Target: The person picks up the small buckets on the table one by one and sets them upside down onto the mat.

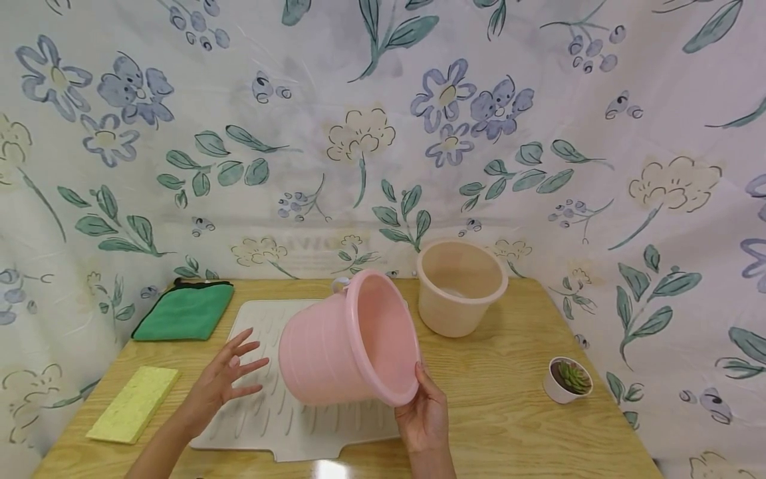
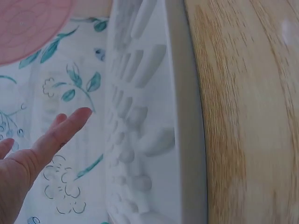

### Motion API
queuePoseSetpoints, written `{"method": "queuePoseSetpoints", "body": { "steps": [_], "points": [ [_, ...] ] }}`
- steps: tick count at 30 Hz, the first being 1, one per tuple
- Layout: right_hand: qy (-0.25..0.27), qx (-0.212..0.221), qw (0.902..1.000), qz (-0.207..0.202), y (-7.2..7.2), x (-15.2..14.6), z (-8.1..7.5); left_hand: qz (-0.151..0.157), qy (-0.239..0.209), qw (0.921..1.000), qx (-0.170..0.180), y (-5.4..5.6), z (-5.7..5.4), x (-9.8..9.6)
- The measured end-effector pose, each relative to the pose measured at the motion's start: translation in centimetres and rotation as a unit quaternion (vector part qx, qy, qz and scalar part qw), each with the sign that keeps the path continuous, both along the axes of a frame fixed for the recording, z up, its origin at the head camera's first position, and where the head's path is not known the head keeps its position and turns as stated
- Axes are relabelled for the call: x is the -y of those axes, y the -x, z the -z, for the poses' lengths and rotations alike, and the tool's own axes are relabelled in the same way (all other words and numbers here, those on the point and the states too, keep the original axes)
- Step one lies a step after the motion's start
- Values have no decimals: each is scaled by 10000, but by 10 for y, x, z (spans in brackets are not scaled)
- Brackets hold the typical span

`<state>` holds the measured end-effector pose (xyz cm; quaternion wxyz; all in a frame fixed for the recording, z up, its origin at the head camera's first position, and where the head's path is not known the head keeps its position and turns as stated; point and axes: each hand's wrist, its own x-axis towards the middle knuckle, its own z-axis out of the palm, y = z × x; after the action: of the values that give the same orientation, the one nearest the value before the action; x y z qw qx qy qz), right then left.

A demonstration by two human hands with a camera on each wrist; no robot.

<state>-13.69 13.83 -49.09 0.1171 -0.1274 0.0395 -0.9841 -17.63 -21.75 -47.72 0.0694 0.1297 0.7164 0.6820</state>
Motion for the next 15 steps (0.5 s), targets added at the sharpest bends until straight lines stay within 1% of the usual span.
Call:
{"method": "queuePoseSetpoints", "body": {
  "steps": [4,9,15],
  "points": [
    [11,-2,10000,0,0,1,-2,148,-209,9997,24,3,2,-5],
    [75,-59,9999,-84,-1,2,-3,210,-429,9988,128,5,3,-14],
    [124,-119,9998,-101,-2,3,-4,426,-707,9964,173,7,5,-25]
  ]
}}
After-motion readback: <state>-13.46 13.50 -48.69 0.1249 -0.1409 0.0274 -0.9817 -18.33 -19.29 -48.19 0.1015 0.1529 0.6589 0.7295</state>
